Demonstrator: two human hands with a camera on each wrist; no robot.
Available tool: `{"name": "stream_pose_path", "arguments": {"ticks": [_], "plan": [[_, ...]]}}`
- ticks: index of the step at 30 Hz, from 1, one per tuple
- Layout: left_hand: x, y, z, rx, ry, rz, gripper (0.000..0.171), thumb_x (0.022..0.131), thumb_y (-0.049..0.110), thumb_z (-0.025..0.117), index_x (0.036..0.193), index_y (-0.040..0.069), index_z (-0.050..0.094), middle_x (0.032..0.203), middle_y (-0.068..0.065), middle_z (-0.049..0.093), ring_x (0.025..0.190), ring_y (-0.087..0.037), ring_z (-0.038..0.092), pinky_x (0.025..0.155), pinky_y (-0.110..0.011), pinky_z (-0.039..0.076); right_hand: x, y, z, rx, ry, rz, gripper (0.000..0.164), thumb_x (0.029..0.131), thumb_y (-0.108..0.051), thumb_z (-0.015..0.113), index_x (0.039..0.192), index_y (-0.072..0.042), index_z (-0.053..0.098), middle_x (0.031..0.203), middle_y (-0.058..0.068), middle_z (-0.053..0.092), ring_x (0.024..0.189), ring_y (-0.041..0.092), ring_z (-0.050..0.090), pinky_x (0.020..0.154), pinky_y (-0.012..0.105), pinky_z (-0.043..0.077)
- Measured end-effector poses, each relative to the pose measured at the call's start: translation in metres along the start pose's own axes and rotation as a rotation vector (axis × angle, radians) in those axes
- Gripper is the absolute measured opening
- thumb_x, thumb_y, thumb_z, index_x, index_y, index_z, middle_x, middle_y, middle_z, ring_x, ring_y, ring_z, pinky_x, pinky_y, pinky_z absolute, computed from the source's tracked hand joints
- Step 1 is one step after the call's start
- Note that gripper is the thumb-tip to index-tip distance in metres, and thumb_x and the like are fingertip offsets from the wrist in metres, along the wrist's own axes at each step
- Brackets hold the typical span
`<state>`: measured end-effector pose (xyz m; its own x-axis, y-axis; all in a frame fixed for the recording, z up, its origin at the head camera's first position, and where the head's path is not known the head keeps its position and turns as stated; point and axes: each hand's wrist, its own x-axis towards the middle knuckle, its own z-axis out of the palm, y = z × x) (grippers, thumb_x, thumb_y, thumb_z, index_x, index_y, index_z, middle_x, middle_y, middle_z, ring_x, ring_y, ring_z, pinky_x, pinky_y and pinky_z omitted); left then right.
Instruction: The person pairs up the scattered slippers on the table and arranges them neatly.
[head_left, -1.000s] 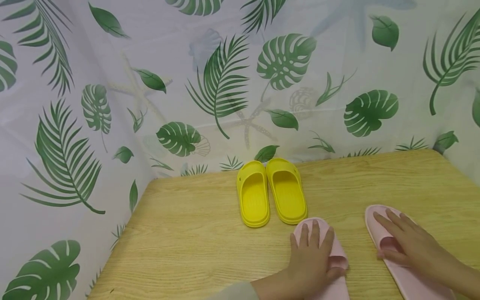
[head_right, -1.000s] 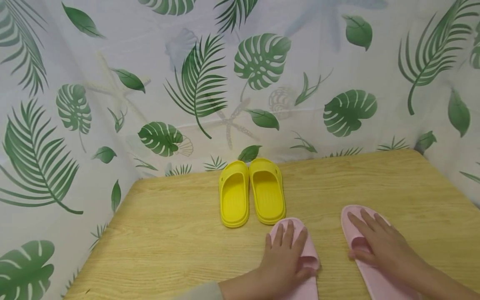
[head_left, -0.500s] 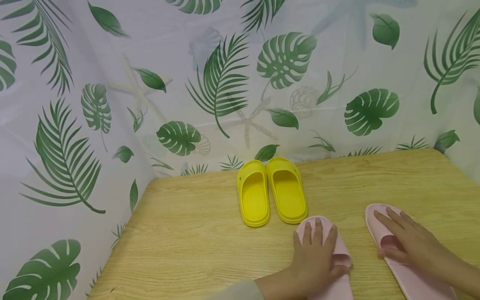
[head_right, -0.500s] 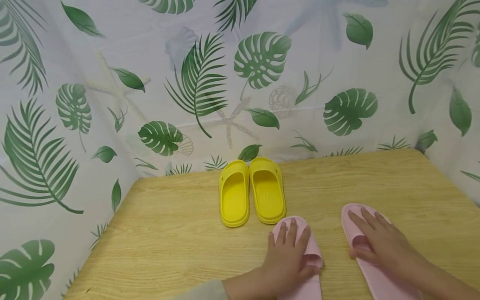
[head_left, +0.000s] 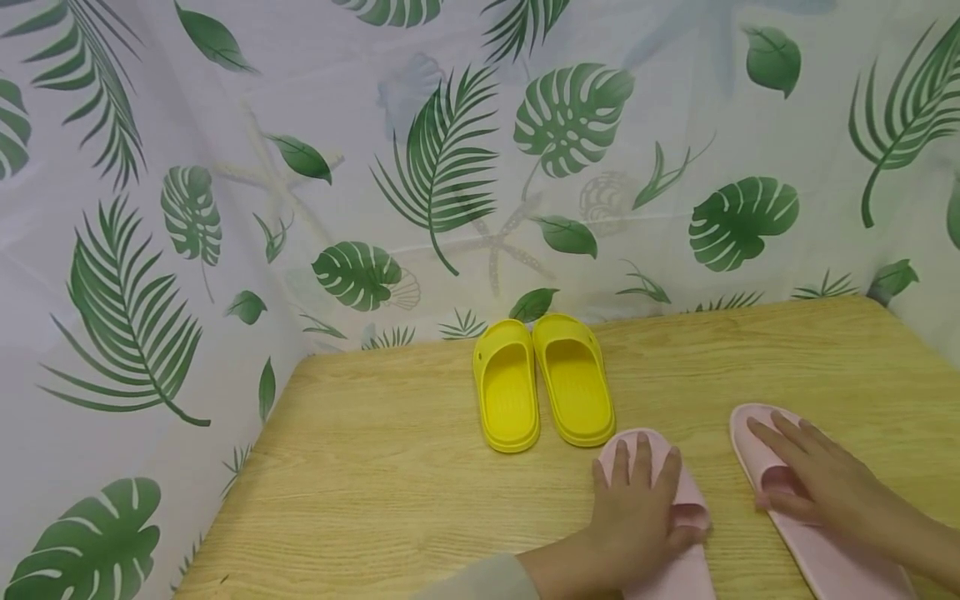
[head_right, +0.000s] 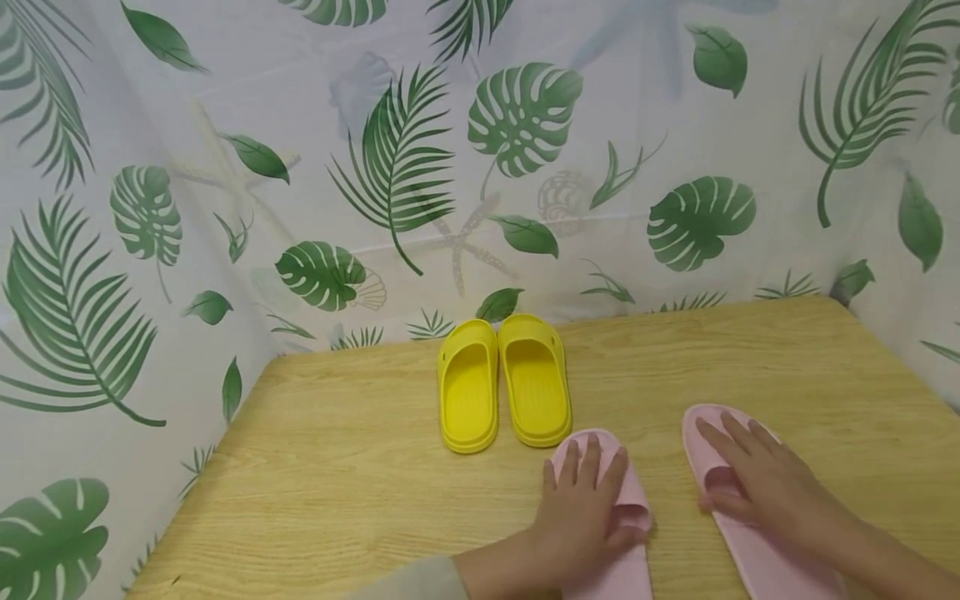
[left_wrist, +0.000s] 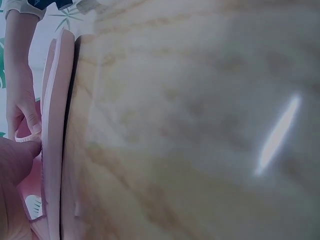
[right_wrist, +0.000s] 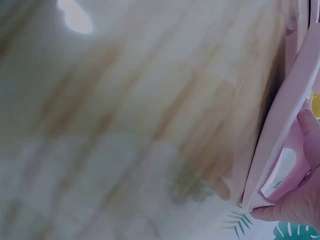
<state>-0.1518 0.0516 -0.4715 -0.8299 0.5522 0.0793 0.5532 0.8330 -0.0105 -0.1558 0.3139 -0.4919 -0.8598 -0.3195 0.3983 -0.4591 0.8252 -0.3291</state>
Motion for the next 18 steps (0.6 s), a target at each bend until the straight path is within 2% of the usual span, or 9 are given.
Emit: {"name": "stream_pose_path", "arguments": {"ticks": [3,9,18], "plan": [[0.0009,0.0007,0.0005,0.003,-0.001,0.006,0.082,0.085,0.074,0.034,0.151,0.026,0.023,0.153,-0.012,0.028,0.138,-0.033,0.030,0.102,-0.055,0.035,0.0002,0.0001,-0.0006,0.001,-0.014,0.015,0.102,0.067,-0.030,0.082,0.150,-0.018,0.025,0.136,0.039,0.036,0.114,0.068,0.033,0.101,0.071,0.015],[0.0043,0.0020,0.0010,0.028,0.019,0.014,0.082,0.085,0.074,0.034,0.150,0.025,0.023,0.153,-0.013,0.028,0.137,-0.034,0.032,0.101,-0.055,0.036,0.0008,-0.0012,-0.0011,-0.018,-0.032,0.035,0.103,0.067,-0.035,0.081,0.151,-0.019,0.023,0.134,0.039,0.038,0.111,0.067,0.036,0.089,0.074,0.026],[0.0066,0.0041,0.0018,0.023,0.026,0.016,0.083,0.085,0.074,0.034,0.150,0.025,0.023,0.152,-0.013,0.030,0.136,-0.033,0.033,0.101,-0.054,0.037,0.0019,0.0018,0.0007,-0.015,-0.029,0.025,0.104,0.066,-0.034,0.082,0.151,-0.020,0.024,0.134,0.040,0.038,0.112,0.067,0.036,0.086,0.074,0.028]]}}
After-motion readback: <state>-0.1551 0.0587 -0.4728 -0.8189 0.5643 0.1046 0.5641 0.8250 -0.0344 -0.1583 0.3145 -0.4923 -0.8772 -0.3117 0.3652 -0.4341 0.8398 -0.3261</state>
